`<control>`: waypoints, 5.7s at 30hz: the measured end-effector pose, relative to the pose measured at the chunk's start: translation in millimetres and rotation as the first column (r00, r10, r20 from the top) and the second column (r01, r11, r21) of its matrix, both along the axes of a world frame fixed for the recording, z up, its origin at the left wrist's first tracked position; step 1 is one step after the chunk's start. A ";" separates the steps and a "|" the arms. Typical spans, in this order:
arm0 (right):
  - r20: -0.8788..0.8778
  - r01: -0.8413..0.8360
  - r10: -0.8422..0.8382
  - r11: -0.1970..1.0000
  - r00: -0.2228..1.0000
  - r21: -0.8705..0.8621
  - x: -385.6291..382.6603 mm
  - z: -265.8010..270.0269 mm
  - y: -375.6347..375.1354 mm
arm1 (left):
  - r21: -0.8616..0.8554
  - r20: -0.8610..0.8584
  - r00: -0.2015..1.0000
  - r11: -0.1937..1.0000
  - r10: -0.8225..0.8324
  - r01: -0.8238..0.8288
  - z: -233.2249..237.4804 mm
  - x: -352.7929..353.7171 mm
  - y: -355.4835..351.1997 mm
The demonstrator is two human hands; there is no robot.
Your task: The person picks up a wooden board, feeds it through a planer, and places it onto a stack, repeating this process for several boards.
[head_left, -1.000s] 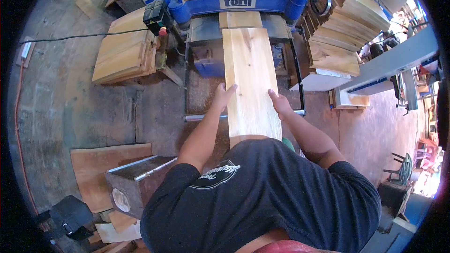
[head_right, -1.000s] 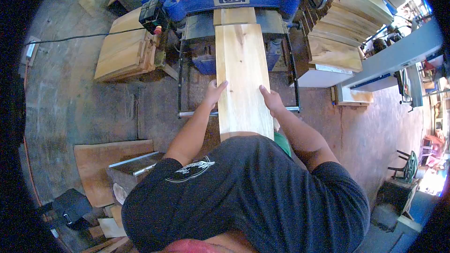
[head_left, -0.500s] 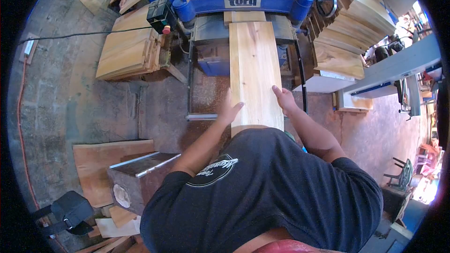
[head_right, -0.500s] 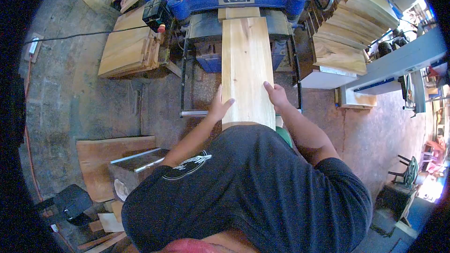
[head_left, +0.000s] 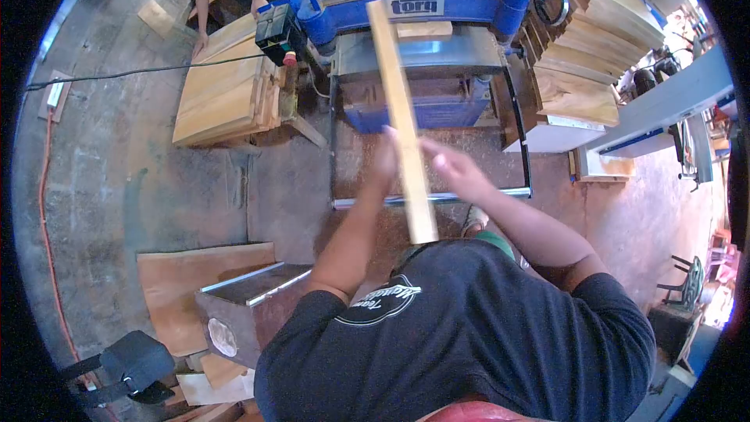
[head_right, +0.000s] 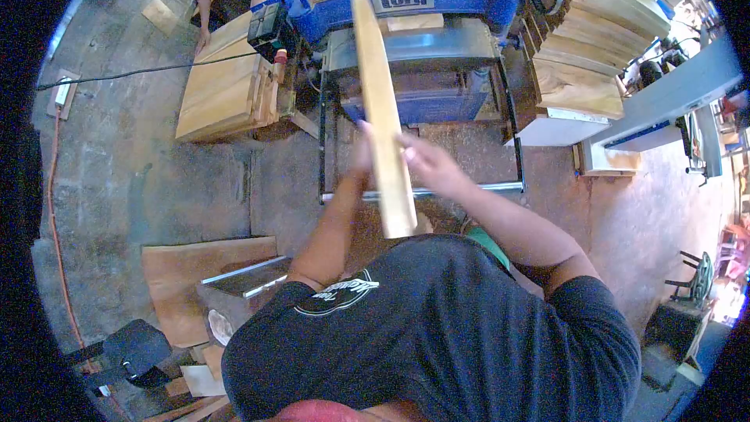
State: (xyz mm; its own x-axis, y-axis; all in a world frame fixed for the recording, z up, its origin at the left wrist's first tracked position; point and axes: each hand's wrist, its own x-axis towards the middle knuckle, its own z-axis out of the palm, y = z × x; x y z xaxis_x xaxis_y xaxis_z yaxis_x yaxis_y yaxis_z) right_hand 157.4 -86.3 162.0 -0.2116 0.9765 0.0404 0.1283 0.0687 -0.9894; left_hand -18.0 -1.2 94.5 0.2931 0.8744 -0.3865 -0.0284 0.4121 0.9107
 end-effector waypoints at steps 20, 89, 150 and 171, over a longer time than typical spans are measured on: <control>0.705 -0.014 -0.057 0.995 0.707 0.094 -36.0 -118.0 24.4 | -0.121 -0.029 0.997 0.990 0.074 -0.077 -17.8 -119.7 7.8; 0.797 0.530 -0.512 0.600 -0.320 0.599 582.9 86.5 381.2 | 0.060 -0.998 0.019 0.923 0.057 0.380 -36.7 175.8 78.4; -0.383 0.582 -0.815 0.579 0.435 -0.571 315.8 -69.7 -57.2 | 0.503 -0.173 0.928 0.781 -0.329 0.370 63.6 288.1 -12.9; -0.059 0.349 -0.551 0.604 0.832 -0.717 71.0 -118.5 -14.4 | 0.096 -0.427 0.904 0.994 -0.001 0.047 -46.1 -5.2 -69.5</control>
